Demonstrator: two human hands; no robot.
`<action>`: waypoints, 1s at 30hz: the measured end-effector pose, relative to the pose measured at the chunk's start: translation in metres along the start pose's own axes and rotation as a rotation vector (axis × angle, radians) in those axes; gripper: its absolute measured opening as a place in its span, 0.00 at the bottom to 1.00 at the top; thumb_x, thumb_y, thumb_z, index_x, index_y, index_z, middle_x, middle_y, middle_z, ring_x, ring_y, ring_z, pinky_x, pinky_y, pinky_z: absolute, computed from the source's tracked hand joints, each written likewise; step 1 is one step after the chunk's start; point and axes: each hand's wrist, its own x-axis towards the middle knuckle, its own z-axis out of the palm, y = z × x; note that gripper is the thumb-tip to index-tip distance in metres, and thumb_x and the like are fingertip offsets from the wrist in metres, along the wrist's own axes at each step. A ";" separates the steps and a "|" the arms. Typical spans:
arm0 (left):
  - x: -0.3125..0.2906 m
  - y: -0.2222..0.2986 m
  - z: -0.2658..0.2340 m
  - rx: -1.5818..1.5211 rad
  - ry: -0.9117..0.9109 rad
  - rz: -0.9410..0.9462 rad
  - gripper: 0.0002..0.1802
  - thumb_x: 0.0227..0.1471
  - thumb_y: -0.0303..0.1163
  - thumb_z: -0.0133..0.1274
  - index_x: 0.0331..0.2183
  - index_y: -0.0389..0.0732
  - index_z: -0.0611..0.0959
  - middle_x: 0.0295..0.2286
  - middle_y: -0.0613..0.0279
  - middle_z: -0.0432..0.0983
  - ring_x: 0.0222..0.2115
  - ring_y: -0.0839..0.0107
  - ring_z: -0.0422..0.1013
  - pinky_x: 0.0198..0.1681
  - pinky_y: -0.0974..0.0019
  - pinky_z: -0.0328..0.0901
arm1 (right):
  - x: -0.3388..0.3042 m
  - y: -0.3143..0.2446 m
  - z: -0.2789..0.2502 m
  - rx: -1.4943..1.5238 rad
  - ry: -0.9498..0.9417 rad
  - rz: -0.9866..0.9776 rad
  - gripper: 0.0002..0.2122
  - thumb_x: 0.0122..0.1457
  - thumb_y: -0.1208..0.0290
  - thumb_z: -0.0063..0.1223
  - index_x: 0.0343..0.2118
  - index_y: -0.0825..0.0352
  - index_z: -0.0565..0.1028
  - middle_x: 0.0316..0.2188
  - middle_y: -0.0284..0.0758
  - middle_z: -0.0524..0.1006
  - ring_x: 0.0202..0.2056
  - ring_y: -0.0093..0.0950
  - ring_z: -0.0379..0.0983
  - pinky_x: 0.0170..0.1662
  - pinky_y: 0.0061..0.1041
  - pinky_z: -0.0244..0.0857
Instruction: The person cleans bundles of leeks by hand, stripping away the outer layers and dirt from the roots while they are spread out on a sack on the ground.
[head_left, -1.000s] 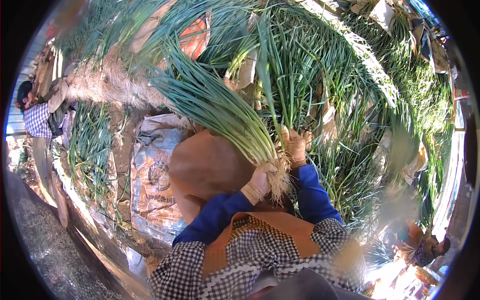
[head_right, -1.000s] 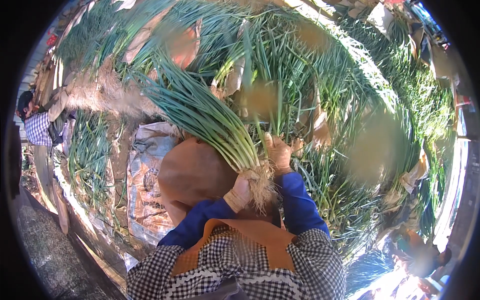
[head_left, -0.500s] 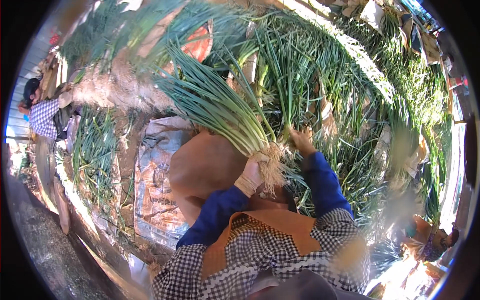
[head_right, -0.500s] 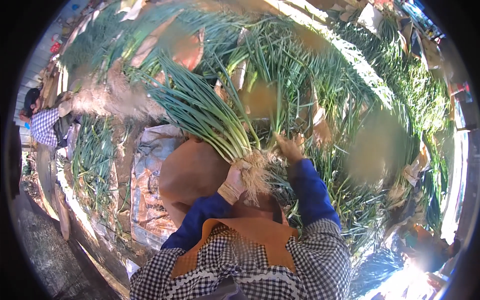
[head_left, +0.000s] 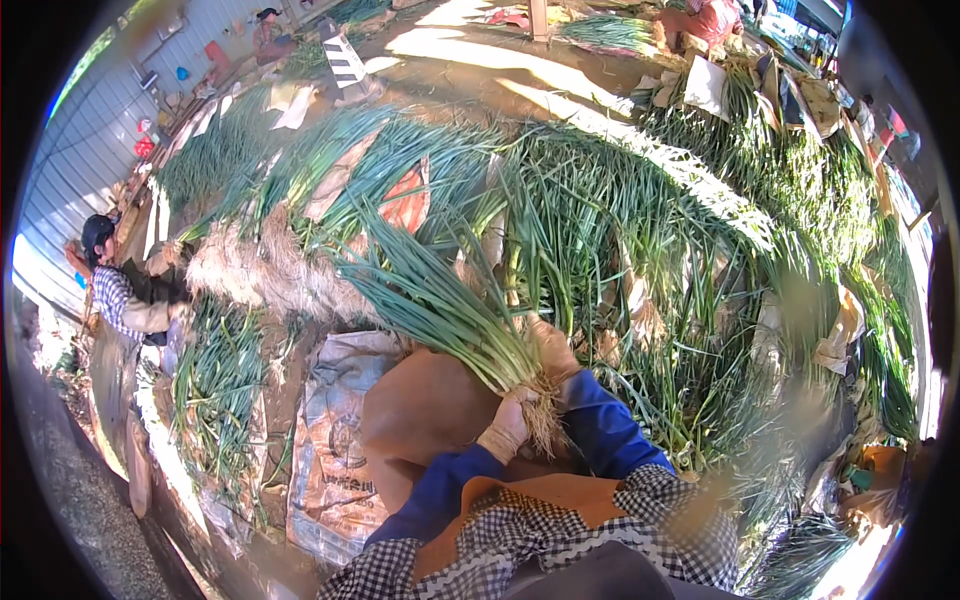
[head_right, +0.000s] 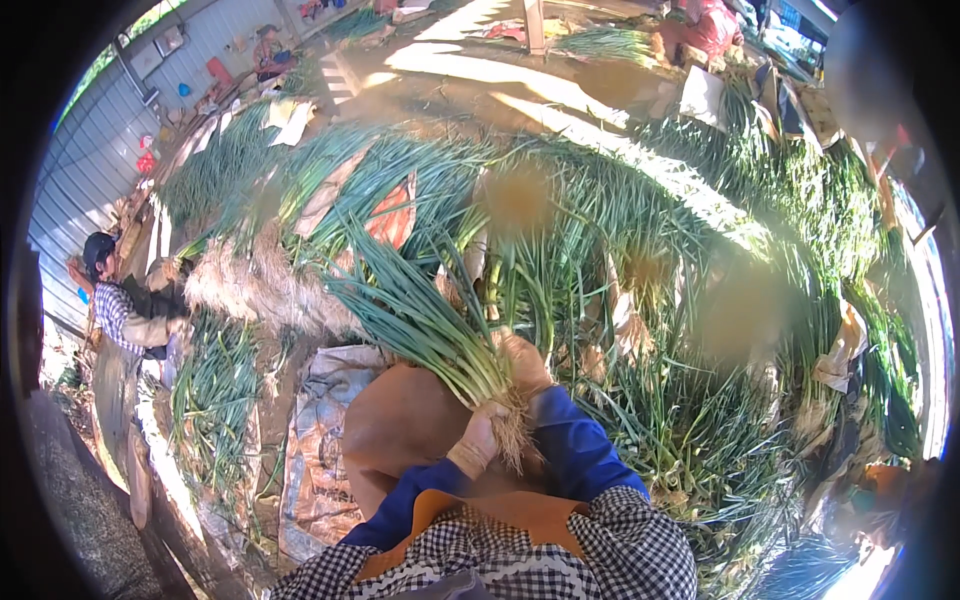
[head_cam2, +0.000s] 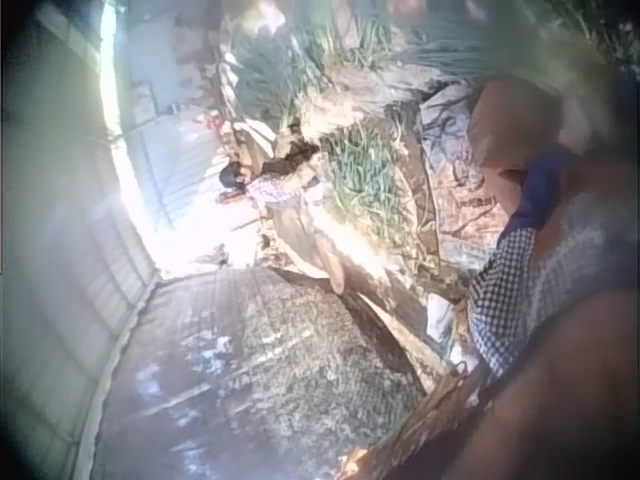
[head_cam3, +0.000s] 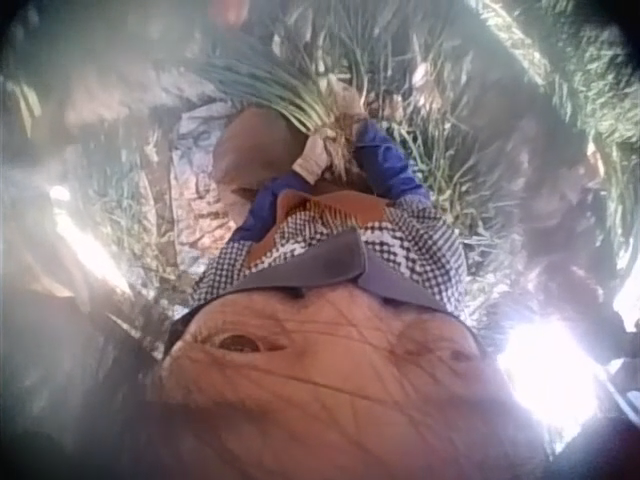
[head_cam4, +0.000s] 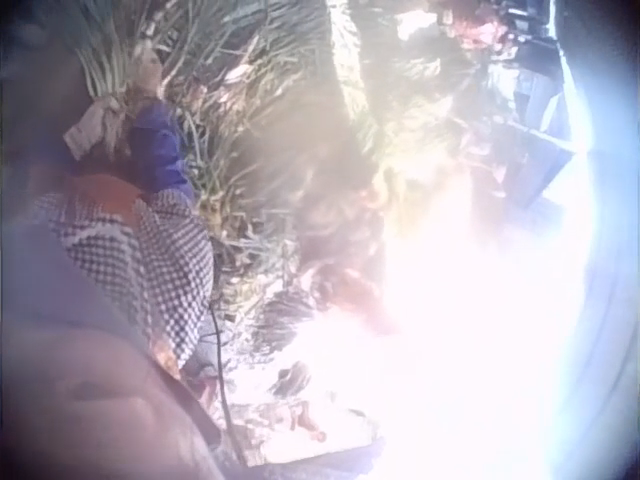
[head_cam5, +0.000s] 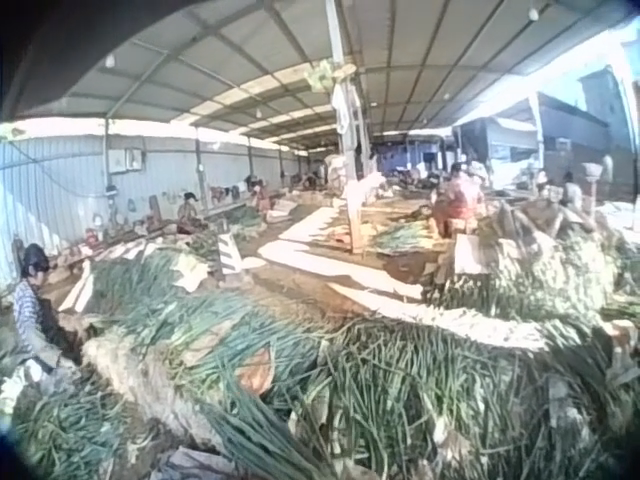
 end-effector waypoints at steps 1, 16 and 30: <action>0.013 -0.012 -0.012 0.012 -0.012 0.117 0.14 0.42 0.23 0.40 0.35 0.34 0.73 0.32 0.54 0.71 0.33 0.62 0.69 0.38 0.62 0.67 | 0.020 0.036 0.004 -0.126 0.221 -0.015 0.22 0.58 0.52 0.41 0.34 0.72 0.73 0.26 0.38 0.76 0.28 0.30 0.71 0.30 0.27 0.63; -0.013 0.016 0.010 -0.139 0.097 0.125 0.16 0.37 0.24 0.42 0.34 0.33 0.74 0.26 0.58 0.71 0.24 0.65 0.69 0.29 0.62 0.69 | -0.086 0.041 -0.047 -0.317 0.124 0.102 0.14 0.56 0.60 0.46 0.25 0.68 0.74 0.14 0.25 0.66 0.20 0.15 0.58 0.21 0.20 0.54; 0.001 0.012 0.003 -0.052 0.176 0.084 0.08 0.40 0.24 0.42 0.28 0.35 0.72 0.26 0.57 0.70 0.24 0.63 0.69 0.30 0.60 0.68 | -0.025 -0.001 -0.016 -1.098 -0.163 -0.366 0.17 0.55 0.56 0.42 0.29 0.68 0.73 0.29 0.44 0.74 0.35 0.38 0.72 0.39 0.34 0.64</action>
